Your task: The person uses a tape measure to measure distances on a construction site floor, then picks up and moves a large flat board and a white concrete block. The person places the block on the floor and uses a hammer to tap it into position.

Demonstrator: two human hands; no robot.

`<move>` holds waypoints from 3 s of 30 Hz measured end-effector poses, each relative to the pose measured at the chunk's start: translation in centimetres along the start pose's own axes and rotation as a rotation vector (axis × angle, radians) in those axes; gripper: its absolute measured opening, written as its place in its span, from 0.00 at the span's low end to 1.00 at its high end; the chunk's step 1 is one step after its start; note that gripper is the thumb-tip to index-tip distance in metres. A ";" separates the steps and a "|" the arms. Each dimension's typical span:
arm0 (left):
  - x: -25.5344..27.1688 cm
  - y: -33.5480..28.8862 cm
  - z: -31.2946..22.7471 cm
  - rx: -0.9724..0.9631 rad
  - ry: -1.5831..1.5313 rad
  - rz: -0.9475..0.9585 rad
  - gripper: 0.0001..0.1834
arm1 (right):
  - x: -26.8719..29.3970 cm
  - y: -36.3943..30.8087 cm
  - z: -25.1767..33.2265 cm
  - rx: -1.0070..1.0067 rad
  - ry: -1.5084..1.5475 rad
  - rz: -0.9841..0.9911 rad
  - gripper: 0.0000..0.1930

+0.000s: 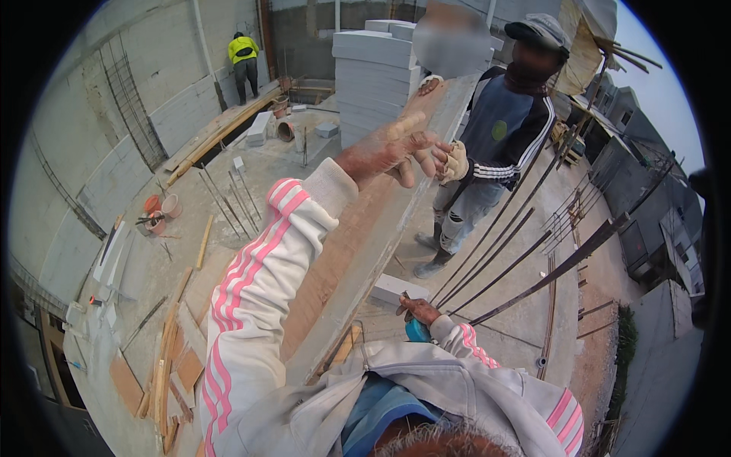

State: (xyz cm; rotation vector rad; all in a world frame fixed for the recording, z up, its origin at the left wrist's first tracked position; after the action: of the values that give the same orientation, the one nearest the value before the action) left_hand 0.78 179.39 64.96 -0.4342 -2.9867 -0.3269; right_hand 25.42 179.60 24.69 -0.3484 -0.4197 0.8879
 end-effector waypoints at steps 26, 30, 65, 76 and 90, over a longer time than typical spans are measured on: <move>-10.2 -34.2 32.2 0.542 -0.448 -0.746 0.26 | 1.0 2.0 -6.5 -0.151 -0.089 0.170 0.29; -14.8 -36.3 33.0 0.687 -0.395 -0.804 0.28 | 0.5 3.3 -5.8 -0.267 -0.174 0.213 0.29; -12.2 -51.6 47.4 0.517 -1.181 -2.047 0.16 | -0.2 3.2 -6.7 -0.311 -0.577 0.305 0.26; -9.1 -37.4 36.9 0.340 -0.653 -1.204 0.31 | -1.6 -0.5 -5.9 -0.082 -0.626 0.271 0.25; -14.5 -39.8 42.6 0.757 -0.201 -0.370 0.27 | -1.2 2.2 -4.6 -0.419 -0.356 0.270 0.27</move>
State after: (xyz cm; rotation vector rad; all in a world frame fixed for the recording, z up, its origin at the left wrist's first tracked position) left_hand -0.13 147.91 13.88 0.1749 -3.0505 0.8467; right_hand 25.53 179.34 19.50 -0.6451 -0.9093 1.1297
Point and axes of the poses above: each hand's wrist, its own y-axis towards the middle knuckle, its own x-axis out of the back of the hand, z = x × y, the point moved 2 cm from there along y, towards the middle knuckle, and after that the axes turned 3 degrees about x, right-handed, at the moved point
